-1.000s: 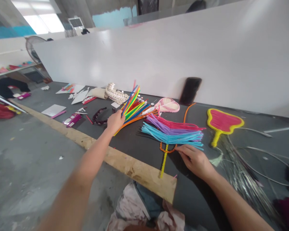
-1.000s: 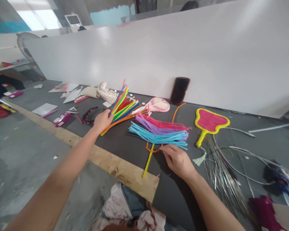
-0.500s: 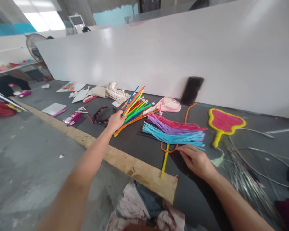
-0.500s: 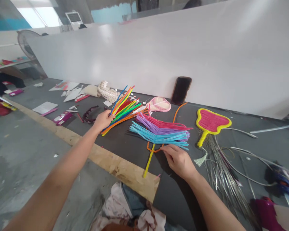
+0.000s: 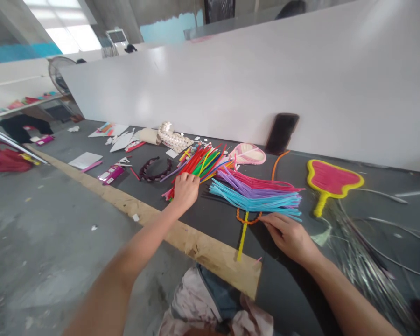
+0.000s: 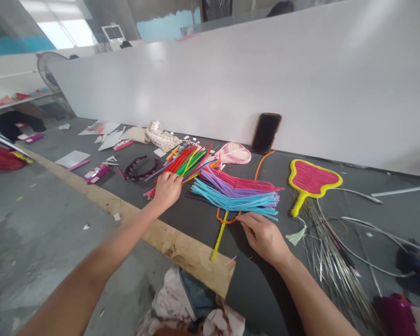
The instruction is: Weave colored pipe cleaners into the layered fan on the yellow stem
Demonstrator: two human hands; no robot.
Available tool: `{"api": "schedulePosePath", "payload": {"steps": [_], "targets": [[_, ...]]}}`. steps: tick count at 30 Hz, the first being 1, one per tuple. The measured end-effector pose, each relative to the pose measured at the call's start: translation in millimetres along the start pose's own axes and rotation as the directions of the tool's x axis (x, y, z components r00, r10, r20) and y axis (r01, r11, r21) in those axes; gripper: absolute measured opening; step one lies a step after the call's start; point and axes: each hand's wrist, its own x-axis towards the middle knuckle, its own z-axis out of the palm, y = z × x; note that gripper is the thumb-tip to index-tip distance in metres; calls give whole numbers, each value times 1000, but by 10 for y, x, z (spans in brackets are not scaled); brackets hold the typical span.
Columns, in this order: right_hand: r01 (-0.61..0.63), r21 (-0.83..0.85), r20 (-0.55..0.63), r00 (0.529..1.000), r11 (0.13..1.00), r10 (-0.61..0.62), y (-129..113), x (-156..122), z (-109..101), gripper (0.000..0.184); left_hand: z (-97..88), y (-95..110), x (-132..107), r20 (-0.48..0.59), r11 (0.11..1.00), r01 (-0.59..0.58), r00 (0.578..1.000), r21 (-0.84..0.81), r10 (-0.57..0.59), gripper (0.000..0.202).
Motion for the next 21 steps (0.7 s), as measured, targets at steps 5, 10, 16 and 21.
{"api": "schedulePosePath", "payload": {"steps": [5,10,16,21], "targets": [[-8,2,5,1000,1000,8,26,-24,17,22,77,84,-150,10,998,-65,998,-3,65,42],[6,-12,7,1000,1000,-6,31,-27,19,22,84,53,-213,4,1000,-24,1000,-12,24,43],[18,-18,0,1000,1000,-18,20,-12,7,20,-30,-24,-96,33,996,76,997,-45,-75,35],[22,-15,2,1000,1000,-22,4,2,-1,21,-145,-235,238,67,973,228,972,-46,-225,38]]}}
